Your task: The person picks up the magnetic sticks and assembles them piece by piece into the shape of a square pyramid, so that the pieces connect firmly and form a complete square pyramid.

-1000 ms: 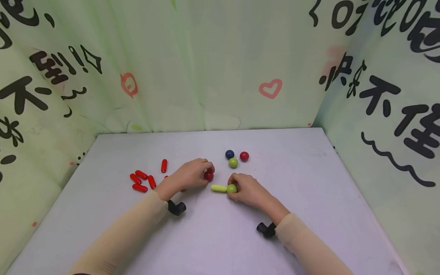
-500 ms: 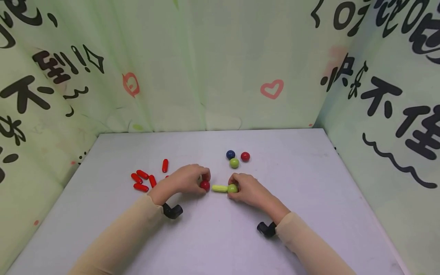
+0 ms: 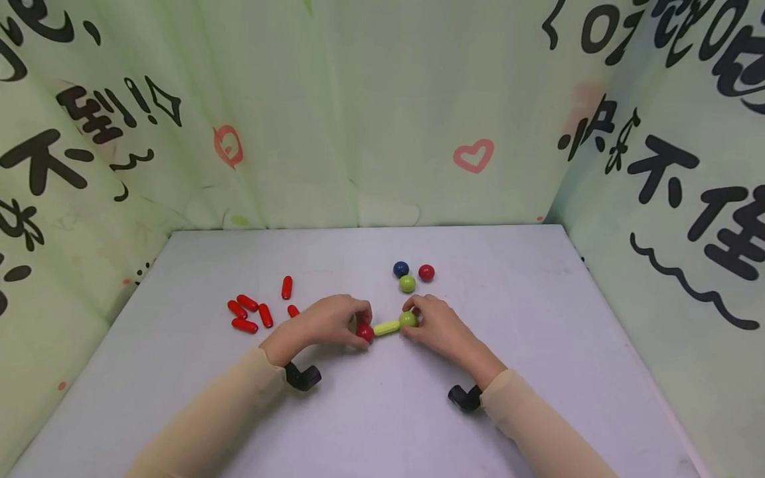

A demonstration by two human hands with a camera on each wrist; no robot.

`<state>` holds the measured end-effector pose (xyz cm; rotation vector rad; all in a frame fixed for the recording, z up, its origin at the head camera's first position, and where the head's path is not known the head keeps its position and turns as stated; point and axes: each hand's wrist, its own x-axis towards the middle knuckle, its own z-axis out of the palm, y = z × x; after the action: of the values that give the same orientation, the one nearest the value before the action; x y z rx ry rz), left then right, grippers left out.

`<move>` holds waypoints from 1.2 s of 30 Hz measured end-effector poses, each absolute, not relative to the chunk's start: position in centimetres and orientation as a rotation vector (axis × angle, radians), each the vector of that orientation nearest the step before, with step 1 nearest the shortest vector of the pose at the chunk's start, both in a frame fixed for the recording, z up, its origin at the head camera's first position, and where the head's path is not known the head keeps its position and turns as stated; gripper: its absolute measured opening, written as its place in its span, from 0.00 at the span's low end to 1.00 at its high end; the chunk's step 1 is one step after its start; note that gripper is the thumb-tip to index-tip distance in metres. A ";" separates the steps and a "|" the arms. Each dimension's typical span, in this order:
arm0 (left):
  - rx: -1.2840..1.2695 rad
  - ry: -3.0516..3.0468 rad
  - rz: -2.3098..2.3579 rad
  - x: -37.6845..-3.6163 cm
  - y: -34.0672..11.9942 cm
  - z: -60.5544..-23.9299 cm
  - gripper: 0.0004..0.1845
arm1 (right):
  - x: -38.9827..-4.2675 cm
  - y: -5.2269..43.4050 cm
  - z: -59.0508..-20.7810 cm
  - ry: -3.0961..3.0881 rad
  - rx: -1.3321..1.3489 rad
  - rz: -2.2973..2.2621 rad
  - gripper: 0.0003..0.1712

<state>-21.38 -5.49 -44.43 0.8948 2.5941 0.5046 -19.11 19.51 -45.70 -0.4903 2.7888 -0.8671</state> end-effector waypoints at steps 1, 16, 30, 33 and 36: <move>0.905 2.591 0.513 -21.2 -5.3 -44.5 0.16 | -19.2 19.6 -45.8 2.804 -0.475 -0.864 0.20; 0.965 2.499 0.652 -19.1 -2.9 -44.6 0.12 | -19.1 19.4 -45.0 2.654 -0.350 -1.019 0.25; 0.621 2.815 0.327 -20.9 -8.7 -41.9 0.14 | -18.8 17.4 -45.4 2.487 -0.102 -1.207 0.32; 0.537 2.871 0.203 -21.0 -9.5 -41.9 0.14 | -18.8 17.4 -45.6 2.457 -0.111 -1.258 0.32; 0.471 2.885 0.158 -21.1 -9.9 -42.0 0.14 | -18.9 17.4 -45.7 2.426 -0.096 -1.296 0.33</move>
<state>-21.12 -9.85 -41.99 0.4714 2.8848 0.1582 -18.88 17.44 -45.68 -0.0963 2.4264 -1.2955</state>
